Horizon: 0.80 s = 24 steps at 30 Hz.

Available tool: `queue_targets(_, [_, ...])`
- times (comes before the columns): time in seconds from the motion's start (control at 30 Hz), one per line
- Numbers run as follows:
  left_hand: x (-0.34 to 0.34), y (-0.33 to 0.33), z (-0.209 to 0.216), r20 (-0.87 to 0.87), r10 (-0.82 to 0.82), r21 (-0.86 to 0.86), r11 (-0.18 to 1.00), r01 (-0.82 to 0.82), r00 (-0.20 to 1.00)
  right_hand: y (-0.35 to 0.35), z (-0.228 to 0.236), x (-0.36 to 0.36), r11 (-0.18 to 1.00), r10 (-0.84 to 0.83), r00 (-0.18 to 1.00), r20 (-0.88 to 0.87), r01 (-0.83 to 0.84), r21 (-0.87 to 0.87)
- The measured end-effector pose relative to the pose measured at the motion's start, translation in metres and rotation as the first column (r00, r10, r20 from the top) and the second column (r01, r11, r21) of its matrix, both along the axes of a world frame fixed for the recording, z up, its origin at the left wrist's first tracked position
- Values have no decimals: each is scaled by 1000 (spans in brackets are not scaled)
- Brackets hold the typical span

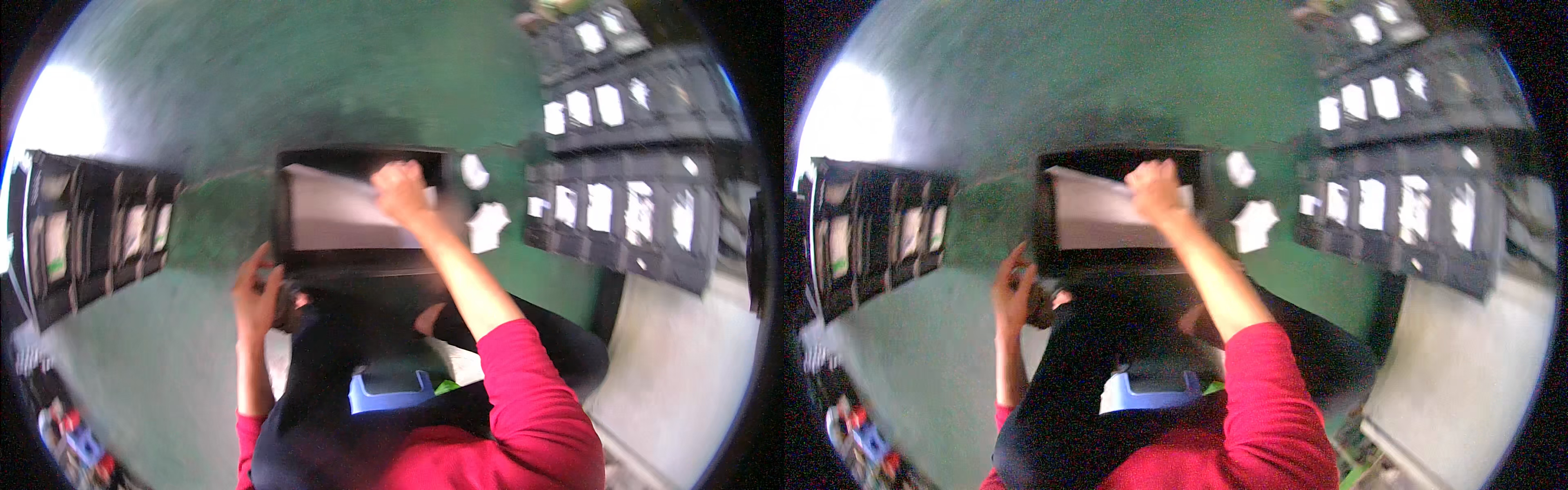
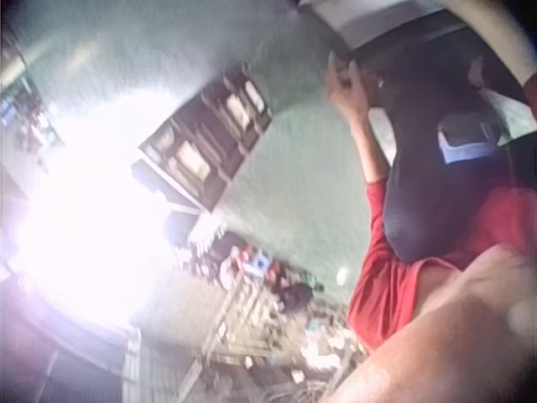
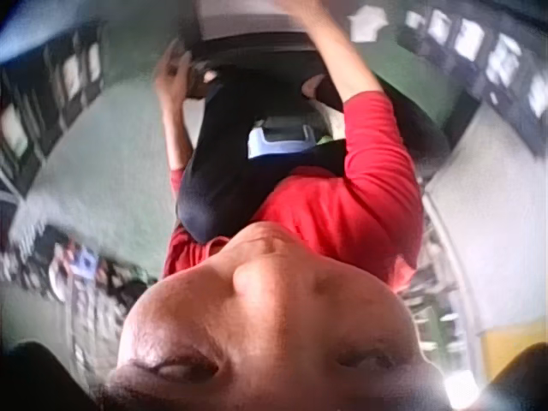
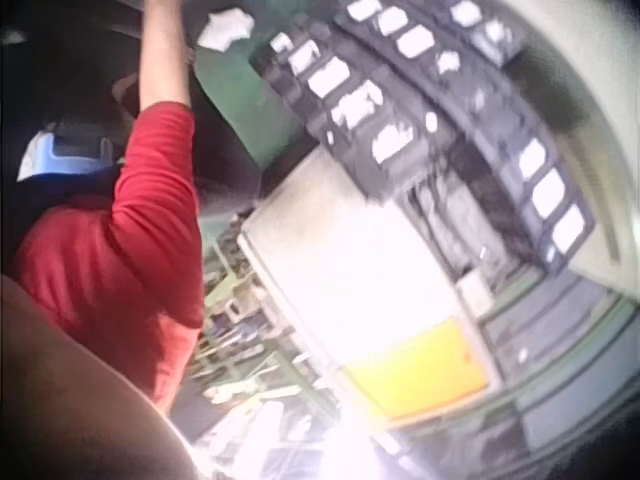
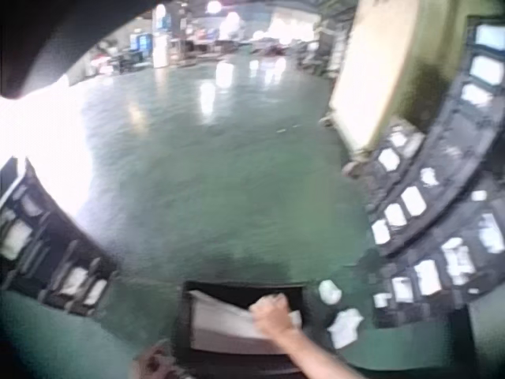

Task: The person sits on a low stool and repeatedly cleans black plastic crates. They wipe the interior of each crate with a cloth, place a white paper sheet inside, and stack the crates. The person handles the crates one at a time throughout the video.

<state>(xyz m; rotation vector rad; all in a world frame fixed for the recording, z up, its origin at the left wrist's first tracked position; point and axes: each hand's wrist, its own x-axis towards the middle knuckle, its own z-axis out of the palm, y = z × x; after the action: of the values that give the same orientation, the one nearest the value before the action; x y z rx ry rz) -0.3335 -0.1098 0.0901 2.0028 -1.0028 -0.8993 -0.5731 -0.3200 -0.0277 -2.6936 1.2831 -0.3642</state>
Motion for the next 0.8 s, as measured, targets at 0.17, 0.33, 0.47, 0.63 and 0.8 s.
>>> queue_targets(0.17, [-16, -6, 22, -121, -76, -127, 990, 60, 990, -12, 132, -80, 871, -311, 940, -140, 341, 353])
queue_targets(0.33, [-17, 1, 46, -26, -143, -189, 972, 136, 989, -24, 355, -199, 875, -431, 764, 480, 484, 14])
queue_targets(0.47, [-13, 20, 62, -35, -118, -221, 969, 108, 992, 17, 509, -280, 888, -167, 695, 700, 414, -200])
queue_targets(0.63, [-3, 41, 80, 70, -134, -184, 972, 145, 988, 70, 550, -391, 642, -395, 702, 592, 672, -369])
queue_targets(0.8, [8, 51, 91, 259, -136, -204, 960, 192, 956, 65, 483, -499, 542, -562, 718, 411, 695, -473])
